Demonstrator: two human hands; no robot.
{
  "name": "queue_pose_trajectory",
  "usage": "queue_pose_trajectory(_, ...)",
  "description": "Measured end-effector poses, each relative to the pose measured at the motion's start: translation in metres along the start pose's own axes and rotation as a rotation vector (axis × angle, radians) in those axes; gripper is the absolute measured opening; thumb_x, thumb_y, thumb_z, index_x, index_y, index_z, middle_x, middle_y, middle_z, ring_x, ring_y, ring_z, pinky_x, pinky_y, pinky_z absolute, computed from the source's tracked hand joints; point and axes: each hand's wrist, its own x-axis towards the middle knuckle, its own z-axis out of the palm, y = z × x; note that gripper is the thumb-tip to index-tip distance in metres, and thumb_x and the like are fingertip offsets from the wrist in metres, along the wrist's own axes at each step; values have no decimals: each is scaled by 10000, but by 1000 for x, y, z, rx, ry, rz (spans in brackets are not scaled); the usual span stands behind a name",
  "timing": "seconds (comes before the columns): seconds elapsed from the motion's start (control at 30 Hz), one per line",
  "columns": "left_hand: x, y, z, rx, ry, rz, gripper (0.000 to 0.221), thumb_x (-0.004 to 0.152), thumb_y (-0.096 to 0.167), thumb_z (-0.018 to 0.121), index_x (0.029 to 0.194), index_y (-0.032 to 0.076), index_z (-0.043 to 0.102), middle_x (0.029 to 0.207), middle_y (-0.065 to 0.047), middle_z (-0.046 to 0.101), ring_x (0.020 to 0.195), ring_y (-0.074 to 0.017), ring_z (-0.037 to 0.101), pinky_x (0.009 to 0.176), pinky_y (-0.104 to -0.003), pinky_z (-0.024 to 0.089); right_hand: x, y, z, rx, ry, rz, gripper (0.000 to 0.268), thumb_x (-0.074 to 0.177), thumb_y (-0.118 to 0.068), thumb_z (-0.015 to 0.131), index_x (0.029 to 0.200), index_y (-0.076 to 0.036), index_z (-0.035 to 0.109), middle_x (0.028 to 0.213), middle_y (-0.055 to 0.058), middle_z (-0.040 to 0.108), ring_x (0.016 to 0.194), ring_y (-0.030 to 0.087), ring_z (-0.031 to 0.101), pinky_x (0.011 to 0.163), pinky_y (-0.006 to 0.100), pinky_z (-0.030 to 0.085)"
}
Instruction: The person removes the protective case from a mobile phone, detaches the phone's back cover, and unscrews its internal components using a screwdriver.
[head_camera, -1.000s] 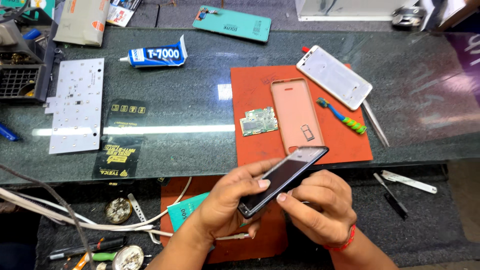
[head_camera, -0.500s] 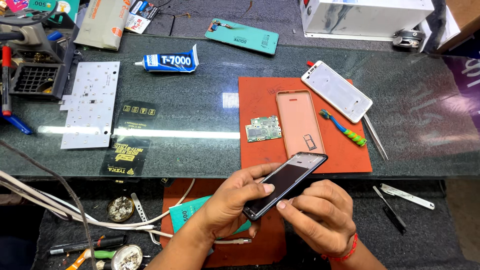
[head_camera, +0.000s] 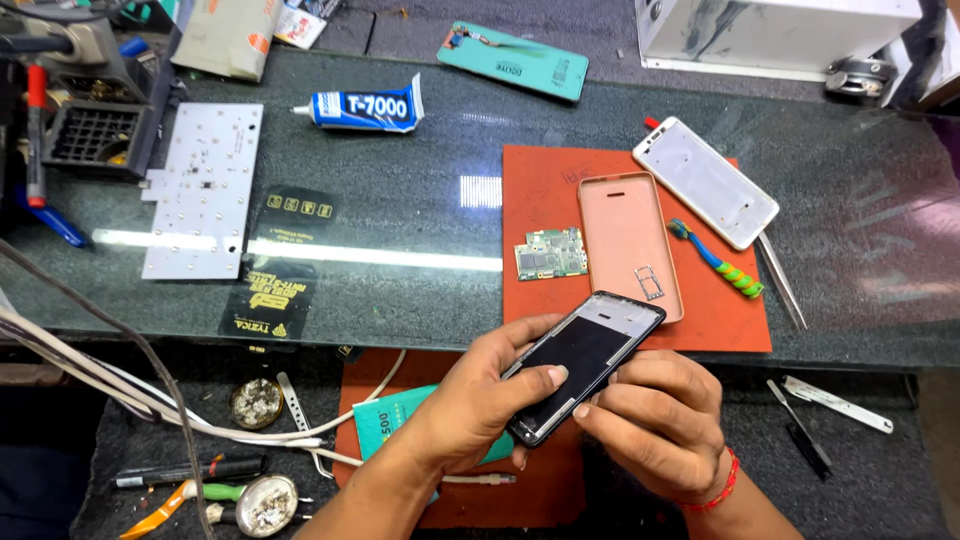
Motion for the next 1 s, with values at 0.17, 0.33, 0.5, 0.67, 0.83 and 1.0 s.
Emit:
queue_pose_trajectory(0.17, -6, 11, 4, 185, 54, 57, 705, 934, 175, 653, 1532, -63, 367, 1125, -166, 675, 627, -77, 664, 397, -220, 524, 2, 1, -7, 8, -103, 54, 207, 722, -105, 811, 901, -115, 708, 905, -15, 657, 860, 205, 631, 680, 365, 541)
queue_pose_trajectory(0.33, -14, 26, 0, 375, 113, 108, 720, 905, 187, 654, 1532, -20, 368, 1204, -149, 644, 627, -96, 665, 415, -241, 533, -1, 2, 1, 25, -295, 114, 241, 733, -109, 815, 922, -84, 668, 891, 28, 663, 869, 250, 641, 694, 380, 566)
queue_pose_trajectory(0.5, -7, 18, -8, 133, 75, 145, 701, 943, 175, 648, 1551, -39, 372, 1211, -176, 630, 689, -96, 674, 440, -252, 546, -9, 7, 11, 19, -32, 22, 272, 792, -33, 877, 945, -67, 655, 866, 23, 611, 800, 204, 635, 643, 350, 542)
queue_pose_trajectory(0.67, -1, 8, -10, -69, 11, 84, 672, 977, 153, 645, 1544, -98, 385, 1166, -204, 654, 667, -121, 691, 419, -255, 551, -9, -1, 15, -18, 99, 21, 273, 793, 10, 875, 975, -65, 685, 880, 12, 621, 803, 182, 653, 659, 316, 572)
queue_pose_trajectory(0.83, 2, 3, -6, -120, -26, 28, 685, 962, 157, 644, 1534, -100, 367, 1143, -177, 681, 674, -125, 719, 432, -265, 574, -8, -4, 10, -7, 97, 32, 280, 750, -20, 839, 987, -73, 698, 908, 18, 624, 838, 195, 671, 684, 332, 588)
queue_pose_trajectory(1.0, 2, 4, -4, -120, -69, 4, 716, 979, 181, 648, 1562, -113, 353, 1138, -173, 656, 691, -113, 712, 448, -265, 581, -7, -3, 7, 6, 101, 10, 285, 727, -48, 848, 979, -80, 718, 913, 5, 618, 842, 183, 656, 675, 321, 587)
